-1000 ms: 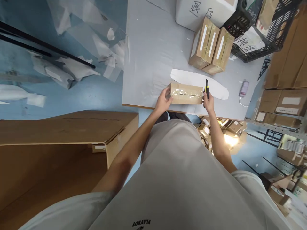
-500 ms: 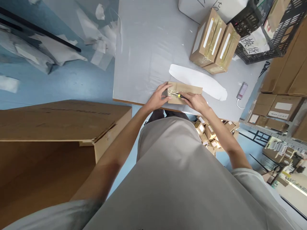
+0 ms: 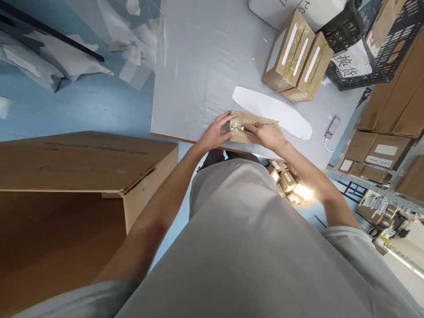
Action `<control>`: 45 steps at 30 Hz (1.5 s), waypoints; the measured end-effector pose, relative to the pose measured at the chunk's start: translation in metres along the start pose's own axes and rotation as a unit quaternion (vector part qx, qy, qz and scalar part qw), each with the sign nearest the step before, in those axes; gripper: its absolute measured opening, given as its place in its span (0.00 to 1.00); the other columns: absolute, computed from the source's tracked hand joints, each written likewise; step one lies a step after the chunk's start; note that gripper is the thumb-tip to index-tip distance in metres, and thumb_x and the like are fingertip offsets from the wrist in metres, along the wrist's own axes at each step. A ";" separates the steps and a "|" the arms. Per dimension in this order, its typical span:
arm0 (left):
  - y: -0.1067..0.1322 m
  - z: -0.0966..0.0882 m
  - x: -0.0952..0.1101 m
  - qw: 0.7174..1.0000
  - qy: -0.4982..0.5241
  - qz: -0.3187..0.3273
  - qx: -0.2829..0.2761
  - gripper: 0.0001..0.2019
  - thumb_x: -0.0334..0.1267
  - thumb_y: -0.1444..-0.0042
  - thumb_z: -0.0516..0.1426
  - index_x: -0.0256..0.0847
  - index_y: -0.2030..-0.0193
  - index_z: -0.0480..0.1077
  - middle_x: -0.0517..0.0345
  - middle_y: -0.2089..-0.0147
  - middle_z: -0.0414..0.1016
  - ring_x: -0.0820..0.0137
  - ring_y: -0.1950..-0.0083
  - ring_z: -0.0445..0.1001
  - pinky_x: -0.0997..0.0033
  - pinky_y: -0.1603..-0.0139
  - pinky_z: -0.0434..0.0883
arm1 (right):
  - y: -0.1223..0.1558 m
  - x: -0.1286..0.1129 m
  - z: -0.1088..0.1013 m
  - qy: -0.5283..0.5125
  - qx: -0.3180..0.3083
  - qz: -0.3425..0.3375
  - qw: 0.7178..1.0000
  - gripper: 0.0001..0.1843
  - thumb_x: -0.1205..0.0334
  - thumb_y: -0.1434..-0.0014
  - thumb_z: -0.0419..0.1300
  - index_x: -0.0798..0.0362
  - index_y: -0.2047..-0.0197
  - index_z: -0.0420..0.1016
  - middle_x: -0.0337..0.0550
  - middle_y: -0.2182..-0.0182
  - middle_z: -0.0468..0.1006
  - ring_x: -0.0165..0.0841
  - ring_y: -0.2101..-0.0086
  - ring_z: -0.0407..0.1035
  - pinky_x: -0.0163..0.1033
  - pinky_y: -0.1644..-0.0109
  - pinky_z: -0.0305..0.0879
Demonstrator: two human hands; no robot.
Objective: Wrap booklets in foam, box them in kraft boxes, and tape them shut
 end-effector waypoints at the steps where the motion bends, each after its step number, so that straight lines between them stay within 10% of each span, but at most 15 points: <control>1: 0.000 0.000 0.000 1.000 -0.002 0.000 -0.001 0.46 0.70 0.36 0.67 0.51 0.18 0.67 0.43 0.12 0.55 0.38 0.12 0.55 0.41 0.25 0.78 | 0.001 -0.001 -0.002 0.005 -0.003 0.000 1.000 0.28 0.56 0.15 0.45 0.47 0.18 0.65 0.58 0.40 0.85 0.49 0.50 0.85 0.47 0.48 0.74; 13: 0.001 -0.003 0.003 1.000 -0.002 0.001 -0.001 0.47 0.72 0.35 0.66 0.50 0.17 0.67 0.42 0.12 0.55 0.38 0.13 0.58 0.42 0.28 0.81 | 0.042 0.027 0.001 0.053 -0.066 0.112 0.990 0.31 0.75 0.23 0.43 0.52 0.25 0.72 0.64 0.45 0.85 0.51 0.49 0.84 0.47 0.52 0.69; 19: 0.002 0.000 0.005 1.000 -0.009 0.003 0.017 0.43 0.69 0.35 0.67 0.52 0.19 0.69 0.42 0.13 0.58 0.39 0.17 0.64 0.45 0.35 0.86 | 0.089 0.081 0.028 0.055 -0.081 0.177 0.979 0.26 0.63 0.17 0.45 0.50 0.26 0.74 0.64 0.45 0.85 0.48 0.53 0.83 0.45 0.54 0.63; 24: 0.012 -0.019 -0.009 0.998 0.010 -0.015 0.059 0.42 0.67 0.36 0.68 0.51 0.21 0.71 0.40 0.16 0.64 0.42 0.24 0.75 0.45 0.34 0.85 | 0.113 0.097 0.048 -0.059 0.043 0.163 0.984 0.24 0.49 0.18 0.52 0.48 0.33 0.82 0.55 0.49 0.88 0.44 0.55 0.82 0.41 0.56 0.63; 27: 0.021 -0.041 -0.021 0.994 0.023 -0.021 0.100 0.44 0.70 0.40 0.69 0.48 0.23 0.72 0.40 0.19 0.70 0.45 0.26 0.78 0.44 0.30 0.82 | 0.109 0.092 0.068 -0.246 0.188 0.218 0.926 0.28 0.37 0.25 0.60 0.55 0.50 0.87 0.50 0.59 0.88 0.41 0.61 0.81 0.39 0.59 0.66; 29: 0.027 -0.054 -0.028 0.991 0.023 -0.034 0.126 0.45 0.70 0.43 0.71 0.47 0.25 0.74 0.40 0.20 0.72 0.45 0.27 0.78 0.44 0.29 0.81 | 0.093 0.079 0.087 -0.408 0.251 0.279 0.832 0.34 0.29 0.30 0.63 0.55 0.56 0.85 0.44 0.70 0.84 0.37 0.69 0.76 0.37 0.65 0.66; 34: 0.039 -0.074 -0.036 0.984 -0.004 -0.071 0.163 0.41 0.63 0.44 0.71 0.46 0.28 0.76 0.40 0.24 0.76 0.49 0.34 0.82 0.48 0.35 0.84 | 0.034 0.020 0.117 -0.657 0.244 0.318 0.638 0.36 0.21 0.46 0.71 0.49 0.69 0.74 0.33 0.83 0.72 0.29 0.80 0.65 0.34 0.73 0.62; 39: 0.031 -0.063 -0.043 0.982 -0.045 -0.086 0.164 0.39 0.54 0.42 0.70 0.46 0.25 0.73 0.40 0.31 0.79 0.52 0.37 0.82 0.51 0.39 0.85 | 0.037 0.000 0.102 -0.673 0.288 0.313 0.605 0.35 0.24 0.49 0.74 0.50 0.66 0.76 0.31 0.82 0.72 0.29 0.80 0.66 0.34 0.74 0.65; 45: -0.014 0.001 -0.052 0.990 -0.068 -0.106 0.059 0.48 0.49 0.40 0.68 0.43 0.15 0.60 0.38 0.34 0.80 0.51 0.34 0.81 0.48 0.32 0.80 | 0.071 0.033 0.082 -0.558 0.342 0.362 0.664 0.31 0.29 0.44 0.74 0.51 0.62 0.79 0.32 0.78 0.75 0.33 0.78 0.72 0.36 0.72 0.68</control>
Point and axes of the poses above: each hand's wrist, its own y-axis away from the middle knuckle, its own z-axis out of the palm, x = y × z, the point moved 3 cm from there along -y, towards the middle knuckle
